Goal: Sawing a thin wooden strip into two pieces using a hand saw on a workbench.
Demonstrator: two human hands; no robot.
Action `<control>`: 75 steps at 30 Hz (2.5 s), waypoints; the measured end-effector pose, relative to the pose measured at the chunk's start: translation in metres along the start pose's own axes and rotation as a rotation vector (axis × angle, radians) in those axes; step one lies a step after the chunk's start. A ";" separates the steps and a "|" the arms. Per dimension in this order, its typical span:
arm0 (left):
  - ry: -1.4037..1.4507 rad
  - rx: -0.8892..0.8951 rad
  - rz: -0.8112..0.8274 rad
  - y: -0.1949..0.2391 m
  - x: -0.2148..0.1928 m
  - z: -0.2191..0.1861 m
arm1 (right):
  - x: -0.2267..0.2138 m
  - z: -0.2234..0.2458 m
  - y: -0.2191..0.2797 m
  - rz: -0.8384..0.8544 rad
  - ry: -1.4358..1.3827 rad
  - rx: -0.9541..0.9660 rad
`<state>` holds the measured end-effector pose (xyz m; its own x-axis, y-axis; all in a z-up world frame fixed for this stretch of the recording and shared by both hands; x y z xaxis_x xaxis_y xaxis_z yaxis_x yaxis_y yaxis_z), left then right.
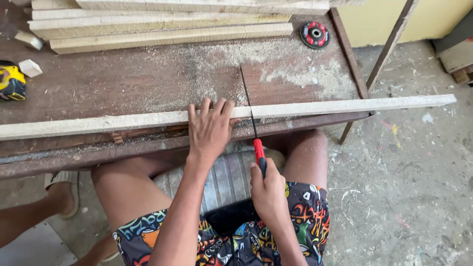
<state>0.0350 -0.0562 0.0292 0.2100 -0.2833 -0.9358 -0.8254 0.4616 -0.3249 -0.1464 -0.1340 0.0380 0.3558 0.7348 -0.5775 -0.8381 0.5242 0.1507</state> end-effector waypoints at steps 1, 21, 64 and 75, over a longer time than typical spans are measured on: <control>0.002 0.005 -0.015 -0.003 -0.002 0.000 | -0.001 -0.002 0.007 -0.011 0.000 -0.011; 0.070 0.071 0.035 -0.016 -0.004 0.003 | -0.029 -0.029 0.099 0.000 -0.310 0.306; 0.174 -0.159 -0.288 -0.052 -0.033 0.008 | 0.020 -0.034 -0.063 -0.111 0.053 0.123; 0.142 -0.170 -0.290 -0.037 -0.026 0.007 | 0.022 0.001 -0.081 -0.039 0.085 0.016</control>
<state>0.0636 -0.0596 0.0646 0.3833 -0.5011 -0.7759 -0.8201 0.2017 -0.5354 -0.0702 -0.1596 0.0135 0.3509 0.6749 -0.6491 -0.8175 0.5588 0.1392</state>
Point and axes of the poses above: each hand's wrist, its own y-axis away from the middle knuckle, its own x-axis out of the palm, z = x × y, the point moved 9 cm from there along -y, towards the middle knuckle, and after that the axes turned 10 degrees about -x, right-handed, at the moved point
